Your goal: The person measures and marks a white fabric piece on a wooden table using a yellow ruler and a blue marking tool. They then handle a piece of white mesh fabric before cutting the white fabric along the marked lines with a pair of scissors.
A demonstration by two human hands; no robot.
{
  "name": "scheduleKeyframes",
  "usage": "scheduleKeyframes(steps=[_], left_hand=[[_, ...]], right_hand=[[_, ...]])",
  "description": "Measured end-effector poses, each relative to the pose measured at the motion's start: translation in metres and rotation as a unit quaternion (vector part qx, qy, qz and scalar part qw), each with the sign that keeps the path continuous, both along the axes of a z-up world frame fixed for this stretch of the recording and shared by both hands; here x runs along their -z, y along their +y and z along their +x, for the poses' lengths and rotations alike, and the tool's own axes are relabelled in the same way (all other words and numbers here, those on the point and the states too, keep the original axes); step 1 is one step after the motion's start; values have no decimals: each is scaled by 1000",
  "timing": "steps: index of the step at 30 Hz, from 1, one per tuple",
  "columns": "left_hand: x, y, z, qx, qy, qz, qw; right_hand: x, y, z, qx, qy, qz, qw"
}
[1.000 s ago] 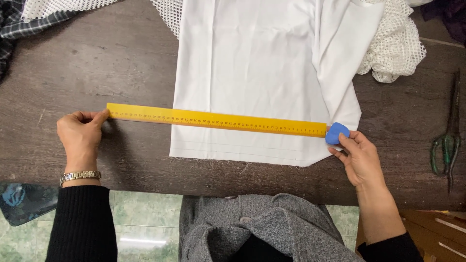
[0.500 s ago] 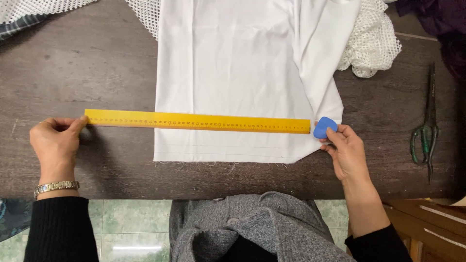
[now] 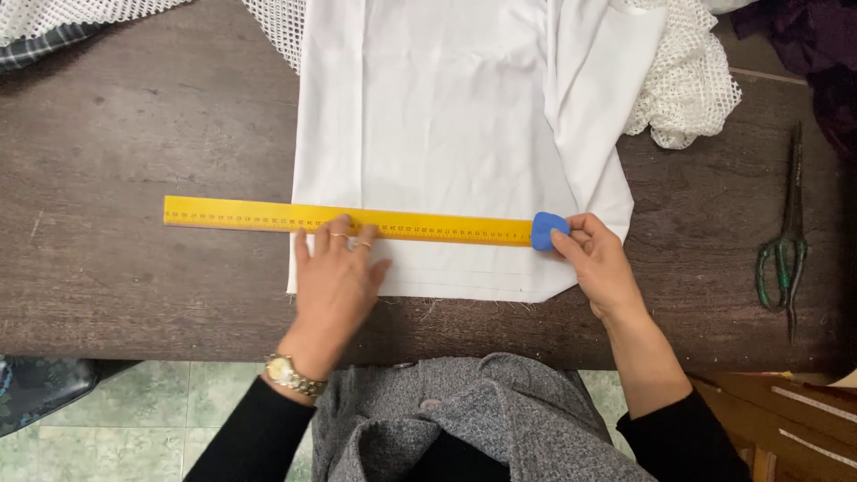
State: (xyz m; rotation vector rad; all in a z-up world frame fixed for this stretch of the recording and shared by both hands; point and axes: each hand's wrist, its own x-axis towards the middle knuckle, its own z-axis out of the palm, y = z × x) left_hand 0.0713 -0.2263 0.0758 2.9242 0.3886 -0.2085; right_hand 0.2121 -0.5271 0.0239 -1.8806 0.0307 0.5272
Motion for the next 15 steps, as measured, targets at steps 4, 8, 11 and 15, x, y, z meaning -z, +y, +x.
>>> scheduleKeyframes(steps=[4,8,11,15], left_hand=[[-10,-11,8,16,93,-26,995],[-8,-13,12,32,104,-30,994],[-4,-17,14,41,106,-22,993],[10,-22,14,34,107,-12,994]], right_hand=[[8,-2,5,-21,25,-16,999],[-17,36,11,-38,24,-37,998],[-28,95,18,-97,1,-12,995],[-37,198,9,-292,-159,36,942]])
